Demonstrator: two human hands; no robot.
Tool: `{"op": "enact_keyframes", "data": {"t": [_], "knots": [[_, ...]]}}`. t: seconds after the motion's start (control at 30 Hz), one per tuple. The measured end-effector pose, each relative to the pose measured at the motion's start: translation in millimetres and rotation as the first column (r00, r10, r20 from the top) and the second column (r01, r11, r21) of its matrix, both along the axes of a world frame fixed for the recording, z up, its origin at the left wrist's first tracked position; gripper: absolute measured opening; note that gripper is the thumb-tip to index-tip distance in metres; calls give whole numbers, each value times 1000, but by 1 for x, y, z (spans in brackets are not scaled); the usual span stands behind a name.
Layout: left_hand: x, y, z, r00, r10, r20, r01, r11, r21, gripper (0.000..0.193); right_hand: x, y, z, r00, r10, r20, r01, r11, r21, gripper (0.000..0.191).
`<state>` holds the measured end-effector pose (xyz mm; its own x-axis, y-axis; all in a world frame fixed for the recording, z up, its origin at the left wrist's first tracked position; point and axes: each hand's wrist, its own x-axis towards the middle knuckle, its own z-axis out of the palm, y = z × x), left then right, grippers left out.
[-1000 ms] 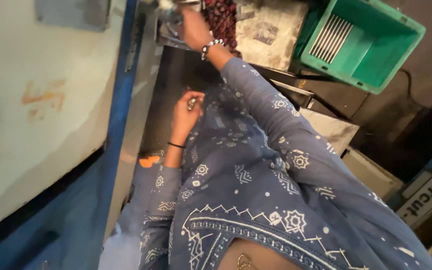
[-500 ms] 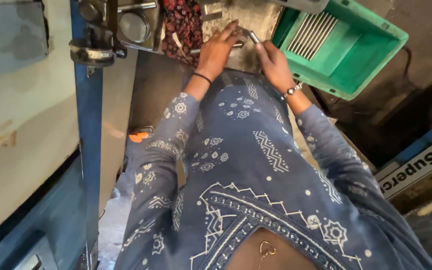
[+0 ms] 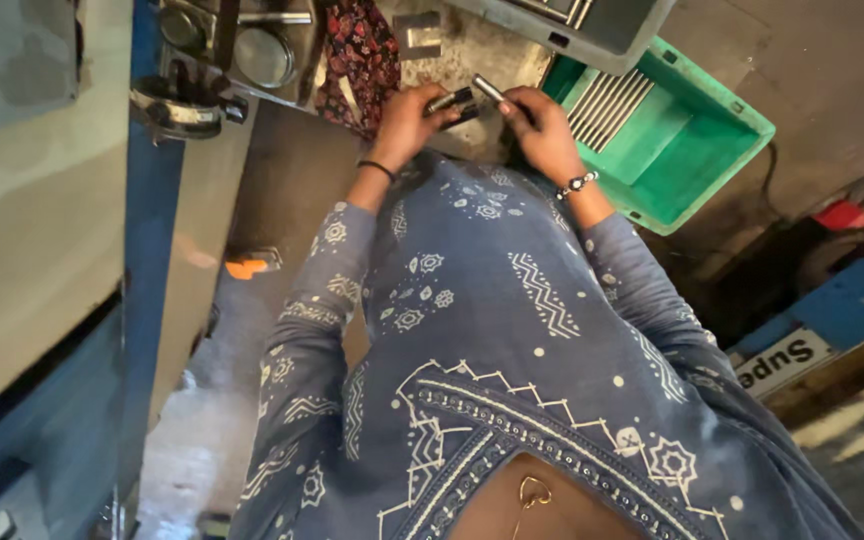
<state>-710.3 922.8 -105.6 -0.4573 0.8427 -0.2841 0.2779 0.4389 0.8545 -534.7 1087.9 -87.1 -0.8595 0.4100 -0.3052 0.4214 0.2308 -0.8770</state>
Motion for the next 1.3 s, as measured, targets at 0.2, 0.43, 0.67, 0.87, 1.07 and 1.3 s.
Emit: {"op": "enact_keyframes", "data": {"t": [0.2, 0.43, 0.67, 0.87, 1.07, 1.3], "knots": [[-10, -13, -2, 759, 16, 650, -69, 996, 56, 33, 3, 5, 1, 997, 76, 32, -61, 936, -346, 22], [-12, -12, -4, 673, -128, 728, -8, 984, 181, 33, 3, 9, 24, 990, 131, 50, -72, 781, -621, 21], [-3, -3, 2, 712, -239, 661, -6, 938, 346, 26, 9, -4, 27, 993, 113, 22, -67, 725, -685, 24], [-9, 1, -7, 667, -184, 722, 5, 970, 242, 29, 8, -16, 22, 997, -29, 74, 73, 724, -686, 20], [-14, -8, -18, 950, 54, 307, -26, 995, -94, 25, 3, -19, 4, 909, -355, 219, 408, 650, -641, 25], [-5, 2, 6, 960, 136, -246, -146, 989, -21, 23, 17, -4, -15, 957, -228, 182, 270, 929, -255, 34]]}}
